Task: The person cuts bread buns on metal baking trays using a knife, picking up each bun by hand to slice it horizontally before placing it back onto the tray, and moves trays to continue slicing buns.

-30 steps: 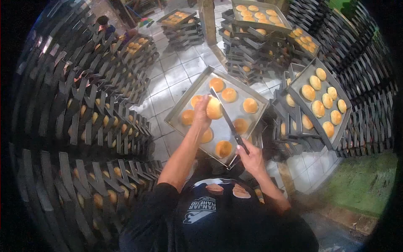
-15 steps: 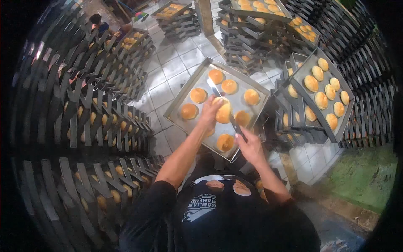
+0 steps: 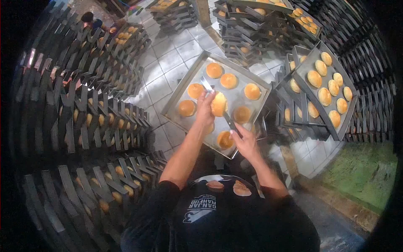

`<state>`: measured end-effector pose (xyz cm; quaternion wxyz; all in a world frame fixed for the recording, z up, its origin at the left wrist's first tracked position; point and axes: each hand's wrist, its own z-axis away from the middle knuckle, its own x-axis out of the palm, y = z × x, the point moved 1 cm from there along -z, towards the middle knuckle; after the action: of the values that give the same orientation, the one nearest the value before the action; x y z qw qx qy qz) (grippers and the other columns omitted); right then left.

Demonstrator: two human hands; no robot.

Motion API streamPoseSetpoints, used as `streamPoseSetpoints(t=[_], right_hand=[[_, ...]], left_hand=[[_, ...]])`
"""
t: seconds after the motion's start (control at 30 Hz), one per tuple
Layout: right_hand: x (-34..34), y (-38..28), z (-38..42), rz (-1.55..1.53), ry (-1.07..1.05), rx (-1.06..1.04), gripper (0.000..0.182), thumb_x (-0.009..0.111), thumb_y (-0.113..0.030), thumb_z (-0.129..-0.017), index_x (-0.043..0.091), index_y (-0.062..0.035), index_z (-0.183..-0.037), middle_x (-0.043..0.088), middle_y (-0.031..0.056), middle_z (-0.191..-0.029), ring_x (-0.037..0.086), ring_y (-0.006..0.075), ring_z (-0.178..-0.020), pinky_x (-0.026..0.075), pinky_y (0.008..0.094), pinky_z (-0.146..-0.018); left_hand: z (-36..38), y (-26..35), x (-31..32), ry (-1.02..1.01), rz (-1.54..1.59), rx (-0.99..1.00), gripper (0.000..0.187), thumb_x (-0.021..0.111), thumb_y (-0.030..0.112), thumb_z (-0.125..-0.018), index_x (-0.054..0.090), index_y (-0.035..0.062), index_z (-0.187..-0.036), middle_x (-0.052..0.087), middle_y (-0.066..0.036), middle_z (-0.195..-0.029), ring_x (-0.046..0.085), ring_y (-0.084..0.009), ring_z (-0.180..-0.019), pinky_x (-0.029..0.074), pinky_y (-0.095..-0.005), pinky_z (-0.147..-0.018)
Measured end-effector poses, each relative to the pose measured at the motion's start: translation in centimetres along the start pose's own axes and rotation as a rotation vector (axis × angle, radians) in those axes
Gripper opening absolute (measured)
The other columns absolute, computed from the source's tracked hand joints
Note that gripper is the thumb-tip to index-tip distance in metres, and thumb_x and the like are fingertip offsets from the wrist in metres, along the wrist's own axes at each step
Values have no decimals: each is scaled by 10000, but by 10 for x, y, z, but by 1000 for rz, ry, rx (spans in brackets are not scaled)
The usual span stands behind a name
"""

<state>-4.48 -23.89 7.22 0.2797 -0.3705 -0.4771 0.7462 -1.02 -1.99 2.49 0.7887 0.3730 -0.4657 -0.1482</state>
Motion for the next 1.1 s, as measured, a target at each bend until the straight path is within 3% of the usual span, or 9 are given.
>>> streamPoseSetpoints(t=[0.17,0.47,0.57,0.7,0.77,0.8,0.9,1.03,1.1], right_hand=[[0,30,22,32,10,-94,418,652,-224,-998,615,-17,-1360,725,108,-929,662,125,-839,530,311,-768],[21,50,-12,-31,-7,-48,383,626,-186,-1011,619,-22,-1357,708,10,-874,641,99,-718,521,271,-690],[1,60,33,-37,-228,314,384,624,-201,-1015,622,-6,-1345,689,39,-911,606,89,-762,495,272,-706],[-22,103,93,-74,-93,146,358,620,-194,-1019,640,-9,-1325,678,33,-900,584,72,-777,475,257,-694],[-33,115,112,-192,1,486,339,618,-179,-1021,650,-13,-1315,682,25,-918,604,89,-822,489,257,-726],[-34,128,117,-180,26,450,338,622,-172,-1020,650,-10,-1315,681,17,-923,607,92,-833,490,257,-737],[-40,172,121,-147,64,427,334,632,-150,-1017,648,2,-1314,678,13,-925,606,91,-832,493,259,-740],[-45,135,106,-126,130,417,350,641,-173,-1014,645,16,-1308,679,9,-846,590,79,-713,485,253,-643],[-50,119,101,-134,204,368,366,654,-184,-1006,647,30,-1302,673,-1,-813,572,80,-669,471,255,-615]], left_hand=[[-16,13,-19,26,-36,-3,335,666,244,-1002,584,89,-1287,632,-25,-1034,649,-148,-932,577,-338,-795],[-41,-19,-28,189,84,-72,302,642,303,-1026,611,97,-1245,642,-20,-1107,650,-164,-1018,566,-371,-901],[-65,-31,-63,207,95,-62,285,648,299,-1024,614,102,-1228,645,-17,-1084,654,-164,-1003,568,-381,-899],[-78,-48,-76,228,-188,-167,327,652,338,-1019,663,54,-1180,672,-46,-1036,664,-165,-950,553,-346,-867],[-92,-69,-87,139,-900,73,414,660,368,-990,690,-7,-1161,719,-133,-1066,693,-229,-921,546,-368,-862],[-106,-77,-93,94,-1005,180,499,669,408,-966,685,-33,-1199,713,-200,-1161,696,-333,-985,532,-420,-901],[-135,-78,-57,158,-1248,416,522,675,413,-971,686,-65,-1180,732,-194,-1058,697,-297,-1025,515,-413,-940],[-186,-102,-23,424,-1228,-2,580,773,457,-863,681,-69,-1091,722,-223,-1028,697,-353,-995,517,-444,-911],[-190,-108,-10,388,-1093,-81,612,790,482,-826,660,-61,-1075,704,-248,-1057,676,-387,-1027,514,-476,-903]])
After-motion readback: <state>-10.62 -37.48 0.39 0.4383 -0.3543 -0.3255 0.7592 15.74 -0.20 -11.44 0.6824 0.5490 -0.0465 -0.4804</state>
